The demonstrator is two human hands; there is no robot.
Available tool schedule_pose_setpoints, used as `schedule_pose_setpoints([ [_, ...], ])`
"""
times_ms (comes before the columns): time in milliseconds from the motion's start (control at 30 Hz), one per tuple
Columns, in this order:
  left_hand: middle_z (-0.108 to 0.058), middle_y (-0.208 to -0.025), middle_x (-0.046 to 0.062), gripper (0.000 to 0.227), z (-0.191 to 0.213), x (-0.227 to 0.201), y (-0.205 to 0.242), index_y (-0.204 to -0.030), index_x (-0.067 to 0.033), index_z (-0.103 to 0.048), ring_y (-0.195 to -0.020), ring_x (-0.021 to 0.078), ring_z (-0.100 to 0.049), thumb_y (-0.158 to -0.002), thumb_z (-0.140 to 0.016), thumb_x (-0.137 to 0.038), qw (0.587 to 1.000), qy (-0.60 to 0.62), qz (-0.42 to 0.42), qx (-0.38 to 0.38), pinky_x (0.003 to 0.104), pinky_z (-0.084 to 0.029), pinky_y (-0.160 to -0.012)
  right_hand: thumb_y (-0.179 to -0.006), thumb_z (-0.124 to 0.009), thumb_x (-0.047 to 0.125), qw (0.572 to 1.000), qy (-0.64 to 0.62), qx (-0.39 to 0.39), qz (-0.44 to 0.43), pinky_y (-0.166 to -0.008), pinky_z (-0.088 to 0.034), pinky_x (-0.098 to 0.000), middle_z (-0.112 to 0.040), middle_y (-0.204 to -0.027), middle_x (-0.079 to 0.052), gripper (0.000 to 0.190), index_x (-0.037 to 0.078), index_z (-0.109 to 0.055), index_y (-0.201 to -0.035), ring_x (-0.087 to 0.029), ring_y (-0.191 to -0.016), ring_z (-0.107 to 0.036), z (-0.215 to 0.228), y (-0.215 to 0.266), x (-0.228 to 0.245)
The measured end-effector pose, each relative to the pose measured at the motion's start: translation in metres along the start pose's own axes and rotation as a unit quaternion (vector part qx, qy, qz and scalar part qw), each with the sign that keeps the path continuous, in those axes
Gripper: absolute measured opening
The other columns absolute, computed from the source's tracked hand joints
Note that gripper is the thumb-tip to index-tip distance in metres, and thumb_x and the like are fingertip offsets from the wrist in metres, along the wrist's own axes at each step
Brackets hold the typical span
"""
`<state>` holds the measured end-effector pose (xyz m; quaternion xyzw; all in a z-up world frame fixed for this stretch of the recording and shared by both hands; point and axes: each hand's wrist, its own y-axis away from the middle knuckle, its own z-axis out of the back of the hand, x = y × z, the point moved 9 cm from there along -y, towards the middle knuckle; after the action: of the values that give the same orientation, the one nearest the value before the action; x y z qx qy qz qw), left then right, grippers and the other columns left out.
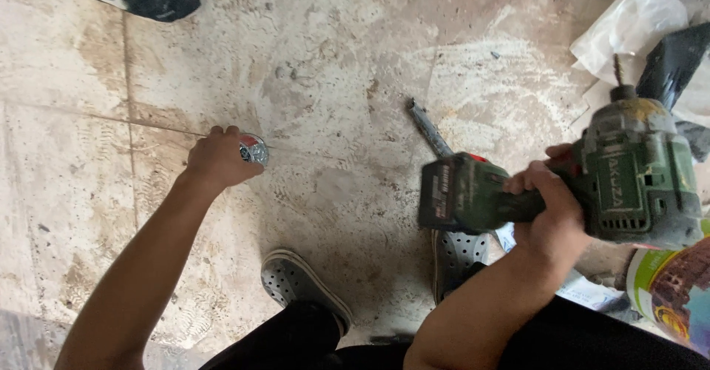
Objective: Securing a metal door frame to a wall using a power drill and screws.
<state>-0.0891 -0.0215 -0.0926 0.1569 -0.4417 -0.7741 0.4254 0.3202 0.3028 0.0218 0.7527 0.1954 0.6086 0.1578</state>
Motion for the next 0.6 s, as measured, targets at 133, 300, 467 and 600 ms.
schedule_pose_setpoints([
  [133, -0.044, -0.147, 0.022, 0.105, 0.001, -0.031, -0.004, -0.151, -0.0077, -0.039, -0.129, 0.0446, -0.052, -0.071, -0.083, -0.058, 0.998, -0.030, 0.039, 0.042, 0.057, -0.050, -0.098, -0.085, -0.065, -0.005, 0.994, 0.076, -0.056, 0.054, -0.050, -0.046, -0.0261, -0.050, -0.086, -0.002, 0.020, 0.006, -0.061, -0.101, -0.015, -0.053, -0.048, 0.026, -0.002, 0.010],
  [300, -0.036, -0.159, 0.023, 0.067, 0.060, -0.195, 0.025, -0.149, -0.0052, -0.045, -0.148, 0.0395, -0.032, -0.092, -0.070, -0.032, 0.971, -0.002, -0.220, -0.094, 0.054, -0.025, -0.120, -0.082, -0.065, 0.000, 0.994, 0.090, -0.058, 0.005, -0.053, -0.045, -0.0281, -0.048, -0.074, -0.003, 0.020, 0.009, -0.062, -0.099, -0.016, -0.051, -0.052, 0.010, -0.007, 0.008],
  [467, -0.055, -0.140, 0.017, 0.045, 0.039, -0.295, 0.039, -0.136, -0.0035, -0.057, -0.123, 0.0327, -0.056, -0.091, -0.058, 0.000, 0.940, 0.075, -0.321, -0.086, 0.047, -0.044, -0.107, -0.084, -0.063, -0.002, 1.000, 0.028, 0.006, 0.006, -0.055, -0.045, -0.0295, -0.049, -0.079, -0.004, 0.020, 0.008, -0.060, -0.101, -0.016, -0.053, -0.047, -0.013, -0.013, 0.007],
  [600, -0.068, -0.104, 0.017, 0.031, 0.047, -0.382, 0.020, -0.111, 0.0009, -0.067, -0.091, 0.0326, -0.065, -0.090, -0.047, 0.011, 0.873, 0.138, -0.422, -0.200, 0.046, -0.053, -0.071, -0.084, -0.065, -0.005, 0.999, 0.023, 0.004, 0.036, -0.053, -0.046, -0.0306, -0.055, -0.095, -0.003, 0.021, 0.006, -0.061, -0.102, -0.018, -0.050, -0.049, -0.005, -0.016, 0.003],
])
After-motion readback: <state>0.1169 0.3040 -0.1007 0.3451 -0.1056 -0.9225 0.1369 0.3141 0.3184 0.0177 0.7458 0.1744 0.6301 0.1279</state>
